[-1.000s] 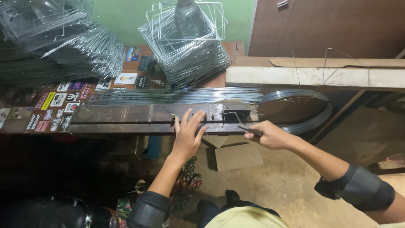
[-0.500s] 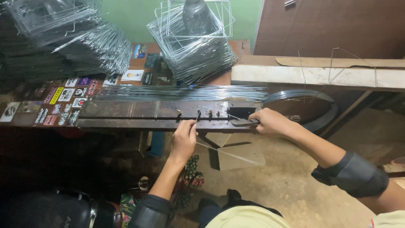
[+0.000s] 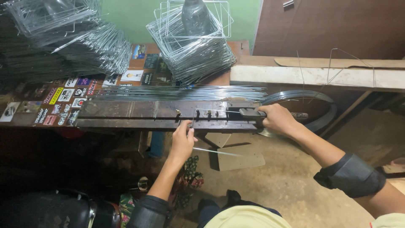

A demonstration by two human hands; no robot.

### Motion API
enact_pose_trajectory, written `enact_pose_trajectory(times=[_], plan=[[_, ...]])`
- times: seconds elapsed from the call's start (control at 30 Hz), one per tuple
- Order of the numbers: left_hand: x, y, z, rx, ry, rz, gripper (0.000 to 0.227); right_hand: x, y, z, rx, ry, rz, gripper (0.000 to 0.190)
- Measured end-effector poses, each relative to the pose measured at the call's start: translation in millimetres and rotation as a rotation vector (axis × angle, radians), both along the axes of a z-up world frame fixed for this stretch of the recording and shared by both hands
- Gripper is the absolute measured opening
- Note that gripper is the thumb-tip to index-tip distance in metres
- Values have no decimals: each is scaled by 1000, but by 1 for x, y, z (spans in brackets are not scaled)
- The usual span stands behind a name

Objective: The recorder uses a manual bending jig and pliers to shape metal wires into square frames for production.

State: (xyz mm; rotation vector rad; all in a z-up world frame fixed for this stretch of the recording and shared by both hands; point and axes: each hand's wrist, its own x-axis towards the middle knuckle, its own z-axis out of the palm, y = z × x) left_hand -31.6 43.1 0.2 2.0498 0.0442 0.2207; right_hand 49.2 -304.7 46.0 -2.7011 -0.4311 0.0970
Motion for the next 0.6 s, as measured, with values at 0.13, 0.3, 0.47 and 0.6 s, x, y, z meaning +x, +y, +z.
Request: enact_pose_trajectory(times=[0.13,0.3,0.47,0.6], plan=[[-4,-2,4,-16,-39,-28,35,0,-3,-5,50,-18,5,46],[0,1,-10,1,-82,-63,40,8,-19,-20,157,-166,96,49],[-2,-3,-6,-15,-111,-61,40,14,-25,-25,204,-122,68,51],[-4,-1,-8,-8,-145,-69,40,13,-24,-33,284,-153,111,54]])
